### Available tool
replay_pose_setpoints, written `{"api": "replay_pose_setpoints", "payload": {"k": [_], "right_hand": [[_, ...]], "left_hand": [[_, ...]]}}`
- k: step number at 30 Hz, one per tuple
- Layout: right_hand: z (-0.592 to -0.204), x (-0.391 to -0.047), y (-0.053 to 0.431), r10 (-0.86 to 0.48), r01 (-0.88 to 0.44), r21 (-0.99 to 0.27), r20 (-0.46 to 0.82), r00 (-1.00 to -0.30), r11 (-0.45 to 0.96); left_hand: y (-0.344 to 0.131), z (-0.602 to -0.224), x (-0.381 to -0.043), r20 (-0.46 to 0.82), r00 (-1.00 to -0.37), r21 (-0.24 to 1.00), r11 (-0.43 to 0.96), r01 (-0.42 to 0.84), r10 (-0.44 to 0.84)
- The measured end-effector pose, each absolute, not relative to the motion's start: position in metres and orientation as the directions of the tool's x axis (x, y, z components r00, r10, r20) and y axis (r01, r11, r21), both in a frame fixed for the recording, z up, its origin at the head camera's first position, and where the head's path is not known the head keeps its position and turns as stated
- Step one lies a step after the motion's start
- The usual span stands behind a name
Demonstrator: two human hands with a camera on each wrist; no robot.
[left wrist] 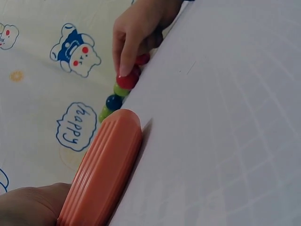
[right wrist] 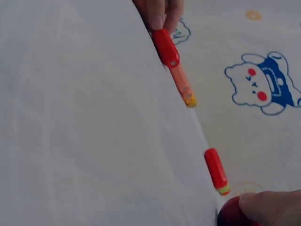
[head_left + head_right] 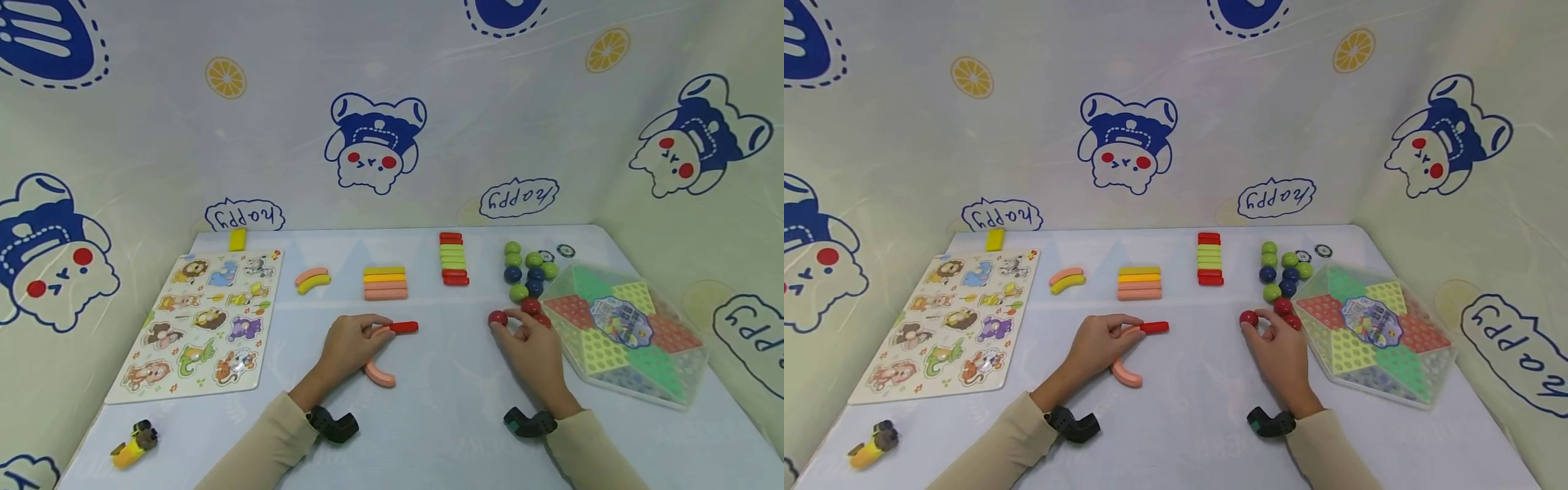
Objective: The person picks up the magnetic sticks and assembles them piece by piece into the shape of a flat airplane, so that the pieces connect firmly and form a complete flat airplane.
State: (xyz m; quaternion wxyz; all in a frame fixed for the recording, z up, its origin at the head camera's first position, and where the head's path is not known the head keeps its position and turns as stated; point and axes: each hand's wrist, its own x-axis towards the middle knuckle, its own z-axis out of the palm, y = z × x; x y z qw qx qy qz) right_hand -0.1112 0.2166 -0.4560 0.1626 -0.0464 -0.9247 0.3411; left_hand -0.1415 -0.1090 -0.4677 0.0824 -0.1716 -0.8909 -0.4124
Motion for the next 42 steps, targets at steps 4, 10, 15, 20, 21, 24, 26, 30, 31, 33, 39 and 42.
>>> {"api": "replay_pose_setpoints", "payload": {"k": [4,10,15,20,21,24,26,30,31,33,39,42], "right_hand": [[-0.457,-0.111,0.206,0.152,-0.058,-0.657,0.258,-0.954,0.752],[-0.456,-0.113,0.185,0.082,-0.085,-0.704,0.199,-0.977,0.705],[-0.454,-0.121,0.165,-0.016,-0.138,-0.744,0.169,-0.985,0.654],[-0.454,-0.131,0.150,-0.070,-0.187,-0.742,0.186,-0.980,0.643],[-0.455,-0.132,0.148,-0.072,-0.182,-0.746,0.178,-0.981,0.641],[-0.458,-0.132,0.145,-0.071,-0.155,-0.763,0.143,-0.987,0.628],[-0.460,-0.131,0.144,-0.078,-0.156,-0.765,0.137,-0.987,0.625],[-0.460,-0.131,0.142,-0.125,-0.212,-0.766,0.171,-0.977,0.607],[-0.459,-0.130,0.141,-0.135,-0.221,-0.765,0.175,-0.975,0.605],[-0.459,-0.131,0.139,-0.155,-0.238,-0.762,0.181,-0.971,0.602],[-0.460,-0.133,0.135,-0.177,-0.264,-0.740,0.196,-0.965,0.619],[-0.462,-0.133,0.134,-0.184,-0.265,-0.741,0.192,-0.964,0.617]], "left_hand": [[-0.109,-0.468,-0.142,0.285,-0.930,0.704,0.608,0.366,0.231],[-0.106,-0.469,-0.143,0.300,-0.924,0.692,0.612,0.382,0.238],[-0.104,-0.469,-0.143,0.309,-0.921,0.693,0.607,0.389,0.238],[-0.101,-0.470,-0.143,0.313,-0.917,0.690,0.604,0.398,0.248],[-0.100,-0.470,-0.143,0.310,-0.917,0.690,0.604,0.399,0.252],[-0.100,-0.469,-0.143,0.328,-0.907,0.688,0.590,0.422,0.266],[-0.100,-0.468,-0.144,0.347,-0.898,0.688,0.578,0.439,0.270],[-0.103,-0.466,-0.145,0.365,-0.889,0.678,0.575,0.457,0.277],[-0.104,-0.466,-0.145,0.362,-0.890,0.678,0.577,0.455,0.277],[-0.105,-0.466,-0.145,0.352,-0.894,0.683,0.577,0.448,0.278],[-0.108,-0.469,-0.144,0.350,-0.898,0.692,0.573,0.439,0.265],[-0.110,-0.470,-0.144,0.350,-0.899,0.695,0.570,0.437,0.263]]}}
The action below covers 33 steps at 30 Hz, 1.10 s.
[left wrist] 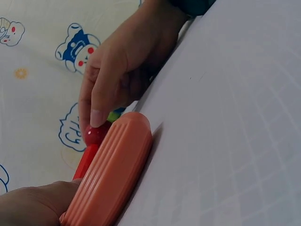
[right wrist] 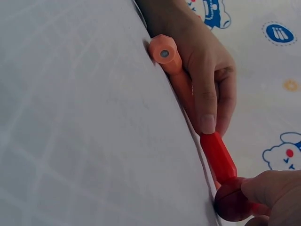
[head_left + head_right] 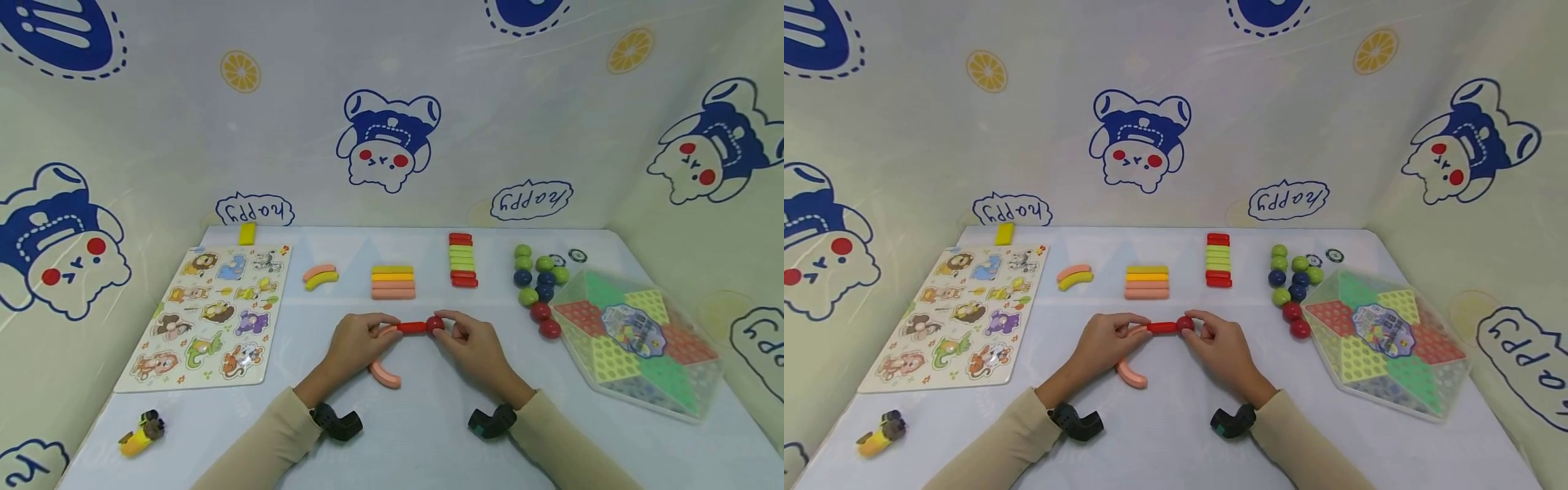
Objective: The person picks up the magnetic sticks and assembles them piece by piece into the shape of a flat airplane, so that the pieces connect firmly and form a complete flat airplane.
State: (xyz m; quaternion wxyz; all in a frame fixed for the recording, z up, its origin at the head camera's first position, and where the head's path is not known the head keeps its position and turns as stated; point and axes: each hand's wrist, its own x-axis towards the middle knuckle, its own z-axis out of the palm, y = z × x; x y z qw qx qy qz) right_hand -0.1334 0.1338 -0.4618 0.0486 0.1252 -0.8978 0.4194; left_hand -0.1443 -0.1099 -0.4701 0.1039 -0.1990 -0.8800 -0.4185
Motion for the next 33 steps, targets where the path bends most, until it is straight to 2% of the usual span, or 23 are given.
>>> {"api": "replay_pose_setpoints", "payload": {"k": [7,19,28,33], "right_hand": [[-0.464,-0.133,0.134,-0.186,-0.256,-0.741,0.178,-0.966,0.620],[-0.462,-0.132,0.134,-0.197,-0.274,-0.706,0.191,-0.962,0.653],[-0.464,-0.132,0.134,-0.259,-0.323,-0.657,0.197,-0.946,0.681],[-0.466,-0.131,0.134,-0.280,-0.363,-0.630,0.232,-0.932,0.687]], "left_hand": [[-0.116,-0.468,-0.148,0.312,-0.908,0.731,0.540,0.417,0.279],[-0.128,-0.463,-0.152,0.282,-0.905,0.698,0.579,0.421,0.318],[-0.137,-0.440,-0.150,0.153,-0.907,0.607,0.687,0.400,0.393],[-0.128,-0.431,-0.147,0.155,-0.892,0.547,0.716,0.435,0.424]]}}
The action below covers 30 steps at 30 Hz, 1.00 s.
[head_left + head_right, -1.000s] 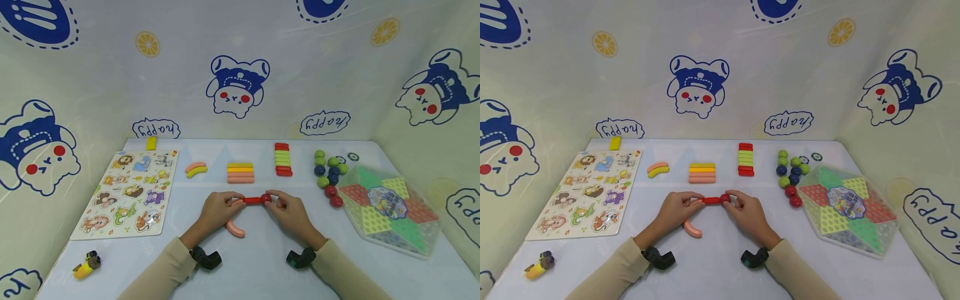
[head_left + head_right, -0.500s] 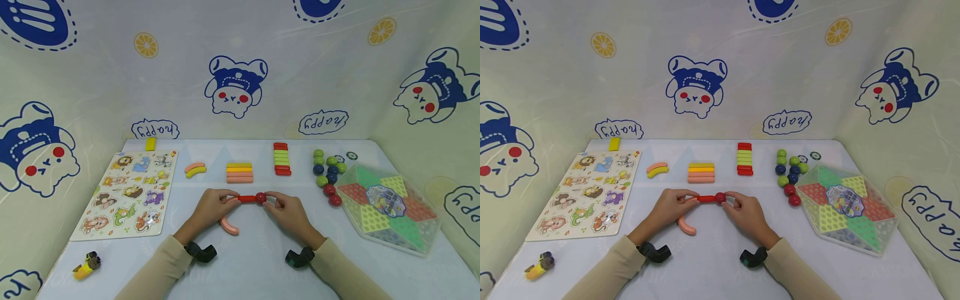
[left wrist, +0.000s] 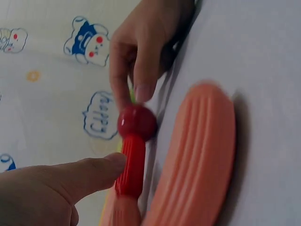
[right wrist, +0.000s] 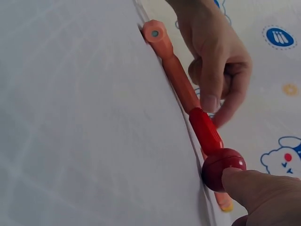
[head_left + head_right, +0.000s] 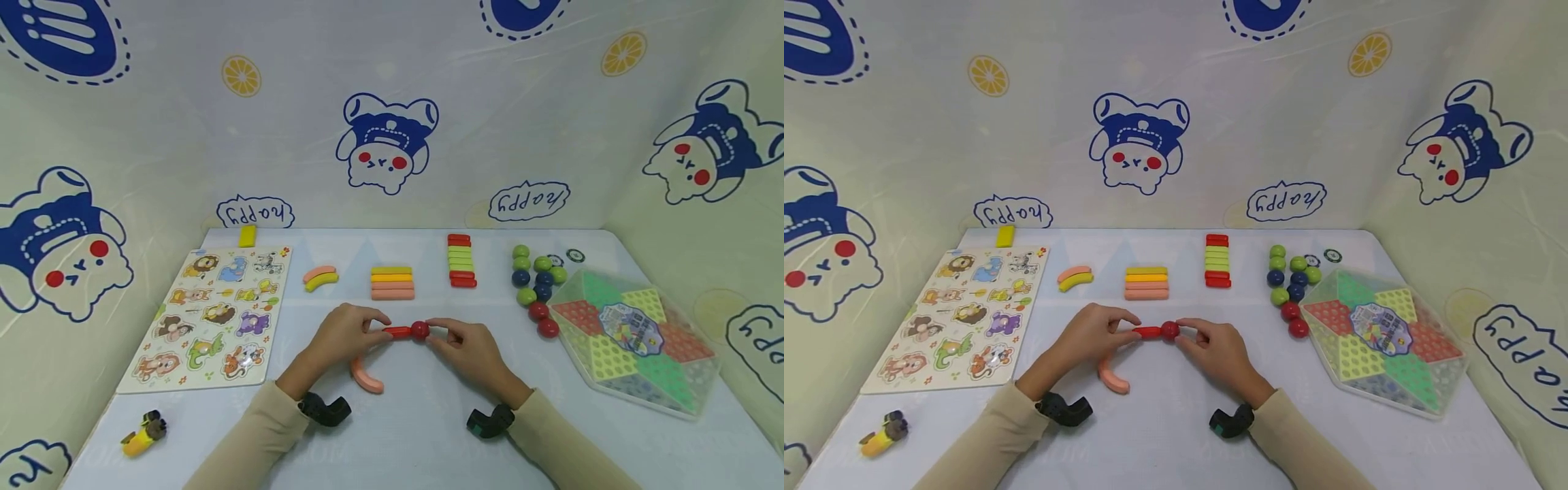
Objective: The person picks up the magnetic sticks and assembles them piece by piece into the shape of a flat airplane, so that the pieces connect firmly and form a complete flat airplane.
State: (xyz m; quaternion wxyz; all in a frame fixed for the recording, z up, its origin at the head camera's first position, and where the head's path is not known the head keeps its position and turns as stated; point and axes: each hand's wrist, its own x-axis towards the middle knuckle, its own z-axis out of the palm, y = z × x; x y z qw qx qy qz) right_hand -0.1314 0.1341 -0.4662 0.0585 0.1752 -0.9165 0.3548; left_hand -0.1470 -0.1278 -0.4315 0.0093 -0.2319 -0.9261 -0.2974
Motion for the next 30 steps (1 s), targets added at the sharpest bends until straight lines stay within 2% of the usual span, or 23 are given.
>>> {"api": "replay_pose_setpoints", "payload": {"k": [7,17,24,30], "right_hand": [[-0.465,-0.130,0.131,-0.345,-0.430,-0.618,0.259,-0.902,0.658],[-0.464,-0.130,0.129,-0.376,-0.463,-0.627,0.278,-0.884,0.627],[-0.459,-0.144,0.131,-0.290,-0.383,-0.691,0.254,-0.923,0.613],[-0.458,-0.168,0.143,-0.103,-0.210,-0.698,0.193,-0.976,0.684]], "left_hand": [[-0.106,-0.429,-0.135,0.253,-0.829,0.479,0.680,0.555,0.498],[-0.098,-0.434,-0.128,0.312,-0.845,0.443,0.721,0.534,0.434],[-0.095,-0.436,-0.127,0.311,-0.855,0.442,0.733,0.517,0.416],[-0.092,-0.437,-0.126,0.287,-0.865,0.471,0.725,0.502,0.412]]}}
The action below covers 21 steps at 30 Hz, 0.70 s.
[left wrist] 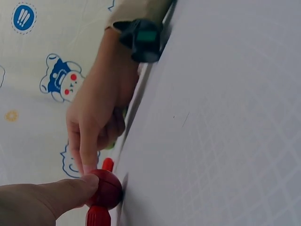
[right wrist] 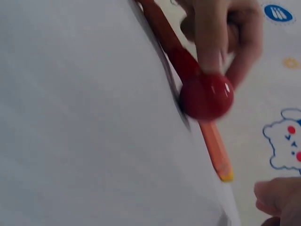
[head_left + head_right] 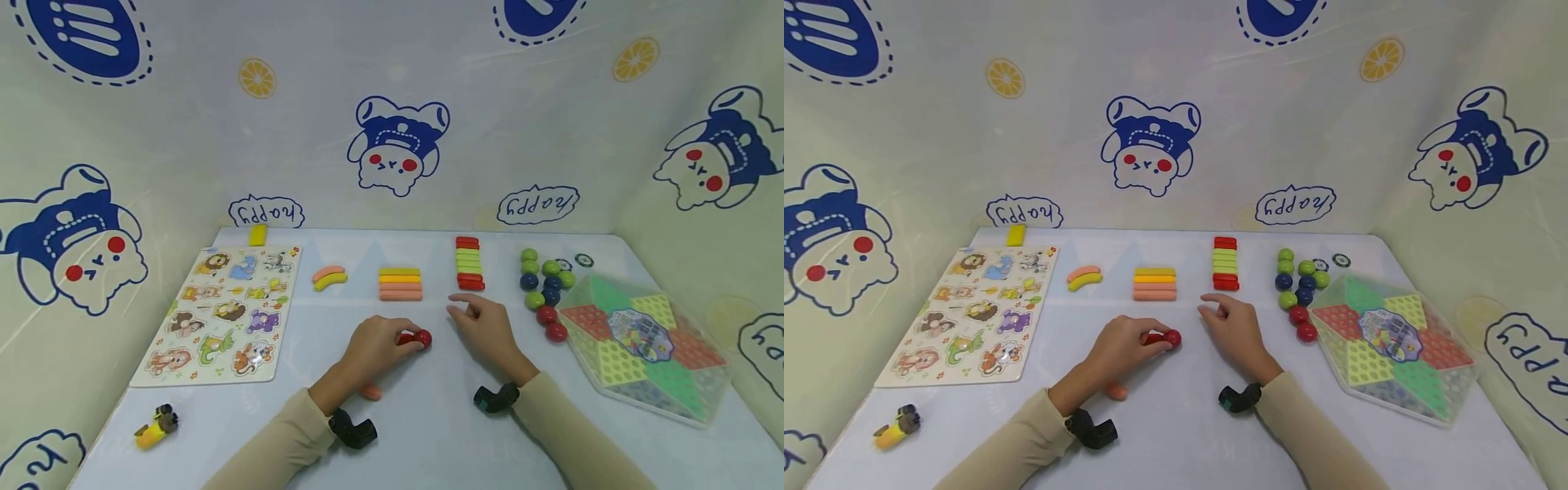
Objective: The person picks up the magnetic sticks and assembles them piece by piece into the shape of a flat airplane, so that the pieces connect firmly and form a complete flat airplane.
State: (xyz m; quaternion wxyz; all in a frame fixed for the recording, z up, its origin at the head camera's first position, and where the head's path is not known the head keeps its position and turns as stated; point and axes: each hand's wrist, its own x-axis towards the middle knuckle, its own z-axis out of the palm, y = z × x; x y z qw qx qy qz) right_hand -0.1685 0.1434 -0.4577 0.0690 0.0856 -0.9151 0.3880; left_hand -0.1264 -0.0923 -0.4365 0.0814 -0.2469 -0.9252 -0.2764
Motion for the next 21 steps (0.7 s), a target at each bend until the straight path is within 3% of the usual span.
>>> {"api": "replay_pose_setpoints", "payload": {"k": [6,12,16,21], "right_hand": [[-0.455,-0.191,0.160,0.068,-0.109,-0.674,0.231,-0.971,0.731],[-0.454,-0.199,0.172,0.131,-0.034,-0.613,0.222,-0.966,0.789],[-0.454,-0.200,0.178,0.138,-0.011,-0.605,0.200,-0.970,0.796],[-0.457,-0.201,0.180,0.043,-0.080,-0.576,0.196,-0.980,0.813]], "left_hand": [[-0.089,-0.440,-0.126,0.278,-0.867,0.481,0.721,0.498,0.413],[-0.088,-0.440,-0.124,0.273,-0.869,0.495,0.714,0.495,0.413],[-0.089,-0.439,-0.124,0.289,-0.868,0.493,0.715,0.496,0.403],[-0.092,-0.439,-0.125,0.282,-0.872,0.495,0.717,0.490,0.401]]}}
